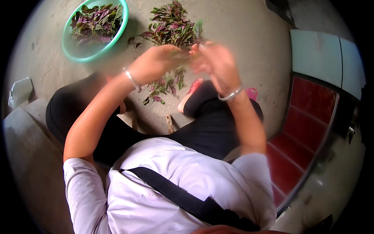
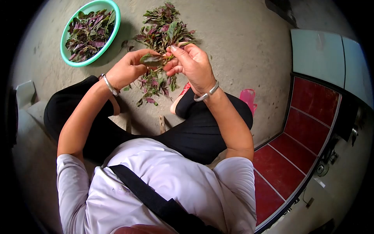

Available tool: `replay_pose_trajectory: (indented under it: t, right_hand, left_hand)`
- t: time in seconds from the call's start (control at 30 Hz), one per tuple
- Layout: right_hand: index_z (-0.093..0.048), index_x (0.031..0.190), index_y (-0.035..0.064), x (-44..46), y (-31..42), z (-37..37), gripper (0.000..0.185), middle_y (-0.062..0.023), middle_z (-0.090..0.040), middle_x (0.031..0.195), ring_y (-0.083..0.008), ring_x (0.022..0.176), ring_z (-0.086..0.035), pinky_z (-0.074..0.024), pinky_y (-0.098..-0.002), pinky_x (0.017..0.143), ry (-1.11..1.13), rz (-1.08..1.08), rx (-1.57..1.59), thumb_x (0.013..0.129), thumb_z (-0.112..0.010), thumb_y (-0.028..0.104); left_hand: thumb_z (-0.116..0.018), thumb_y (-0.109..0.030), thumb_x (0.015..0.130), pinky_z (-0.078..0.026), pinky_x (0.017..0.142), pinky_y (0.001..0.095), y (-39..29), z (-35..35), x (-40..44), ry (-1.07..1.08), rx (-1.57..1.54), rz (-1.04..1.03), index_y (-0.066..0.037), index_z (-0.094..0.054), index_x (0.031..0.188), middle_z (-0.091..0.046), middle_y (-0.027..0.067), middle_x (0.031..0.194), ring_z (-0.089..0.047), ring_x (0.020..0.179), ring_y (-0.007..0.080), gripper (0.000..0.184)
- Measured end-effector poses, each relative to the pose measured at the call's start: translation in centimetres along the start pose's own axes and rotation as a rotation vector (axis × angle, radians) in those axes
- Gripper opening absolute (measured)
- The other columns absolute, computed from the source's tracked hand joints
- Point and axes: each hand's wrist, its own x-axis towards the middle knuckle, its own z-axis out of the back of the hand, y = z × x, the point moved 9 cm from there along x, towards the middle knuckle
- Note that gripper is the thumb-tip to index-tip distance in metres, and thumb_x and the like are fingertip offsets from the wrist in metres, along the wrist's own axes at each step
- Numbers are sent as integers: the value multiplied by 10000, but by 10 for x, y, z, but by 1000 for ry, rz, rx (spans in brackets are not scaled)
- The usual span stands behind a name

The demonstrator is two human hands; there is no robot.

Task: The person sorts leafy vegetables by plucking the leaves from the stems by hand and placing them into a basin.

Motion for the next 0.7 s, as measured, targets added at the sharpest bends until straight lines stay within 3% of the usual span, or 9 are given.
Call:
replay_pose_trajectory:
  t: [0.1, 0.33, 0.5, 0.6, 0.7]
  right_hand:
    - [-483, 1003, -34, 1, -4, -1, 202, -145, -583, 882, -217, 687, -611, -512, -313, 584, 43, -21, 26, 863, -491, 113]
    - [-467, 1031, -33, 3, -9, 0, 213, -151, -575, 914, -235, 696, -612, -518, -324, 592, 51, -31, -2, 874, -466, 110]
    - [-498, 948, -34, 3, 1, -1, 204, -120, -591, 866, -164, 618, -607, -502, -230, 510, 6, 18, -112, 894, -454, 158]
    - [-510, 929, -21, 3, 4, 4, 205, -109, -601, 825, -127, 568, -593, -461, -195, 448, -16, 41, -225, 892, -467, 176]
    - [-526, 942, -12, 3, 3, 8, 205, -82, -589, 797, -113, 536, -567, -409, -185, 423, -20, 31, -260, 873, -501, 179]
  left_hand:
    - [-501, 22, 780, -440, 733, 212, 5, -3, 3, 57, -151, -19, -15, -512, 1108, -593, 20, 930, -545, 824, 71, 331]
    - [-588, -86, 809, -442, 754, 220, 7, -3, 4, 54, -166, -77, -11, -538, 1078, -600, 25, 924, -553, 816, 77, 284]
    - [-582, -140, 828, -443, 720, 215, -2, 2, 1, -3, -151, -158, -22, -568, 1041, -614, 39, 915, -558, 807, 76, 243]
    - [-542, -212, 859, -449, 705, 218, -22, 4, -8, 5, -315, -179, -26, -586, 975, -627, 57, 872, -574, 789, 94, 224]
    - [-502, -261, 880, -457, 695, 220, -9, 9, -3, 61, -580, -1, -25, -590, 912, -637, 82, 849, -592, 777, 114, 253]
